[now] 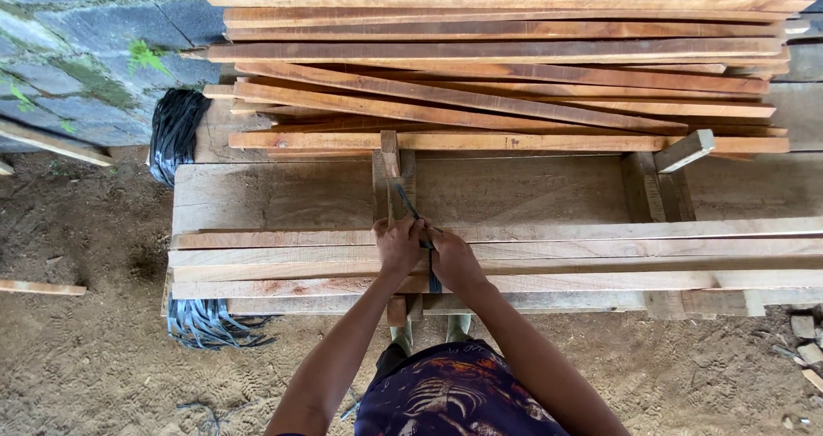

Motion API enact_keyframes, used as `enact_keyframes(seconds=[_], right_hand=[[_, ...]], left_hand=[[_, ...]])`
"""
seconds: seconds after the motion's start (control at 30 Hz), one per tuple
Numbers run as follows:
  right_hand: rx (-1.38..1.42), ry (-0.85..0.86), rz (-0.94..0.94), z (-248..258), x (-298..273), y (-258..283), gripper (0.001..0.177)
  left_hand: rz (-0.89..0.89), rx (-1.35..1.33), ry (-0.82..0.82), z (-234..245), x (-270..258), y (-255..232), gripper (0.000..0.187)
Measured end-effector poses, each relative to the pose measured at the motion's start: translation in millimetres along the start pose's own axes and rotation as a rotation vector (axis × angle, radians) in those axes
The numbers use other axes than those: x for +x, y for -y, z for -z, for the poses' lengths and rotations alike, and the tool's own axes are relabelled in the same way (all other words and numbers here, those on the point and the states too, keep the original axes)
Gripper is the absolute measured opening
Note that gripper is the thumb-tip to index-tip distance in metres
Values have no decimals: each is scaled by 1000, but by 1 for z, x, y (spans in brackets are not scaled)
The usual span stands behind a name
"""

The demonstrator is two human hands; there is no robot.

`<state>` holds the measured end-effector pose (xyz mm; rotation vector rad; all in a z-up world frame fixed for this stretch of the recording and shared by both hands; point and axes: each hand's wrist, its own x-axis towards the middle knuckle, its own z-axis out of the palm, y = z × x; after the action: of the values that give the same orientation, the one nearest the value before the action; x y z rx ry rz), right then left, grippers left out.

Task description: Bundling and tying together several long wooden planks using black straps.

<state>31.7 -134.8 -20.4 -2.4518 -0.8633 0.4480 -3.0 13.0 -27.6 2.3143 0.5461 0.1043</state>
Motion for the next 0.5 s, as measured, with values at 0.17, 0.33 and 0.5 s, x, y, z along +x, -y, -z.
enact_keyframes(seconds=[0.17,0.33,0.5], right_hand=[[135,-13,-8,12,-9,6,51],[373,-51,-29,9,-11,-4,52],[814,-209,-105,28,-25,10,41]], left_hand=[[74,-64,93,28,1,-27,38],[146,-60,196,34,3,-27,46],[4,7,108,10,8,-5,51]])
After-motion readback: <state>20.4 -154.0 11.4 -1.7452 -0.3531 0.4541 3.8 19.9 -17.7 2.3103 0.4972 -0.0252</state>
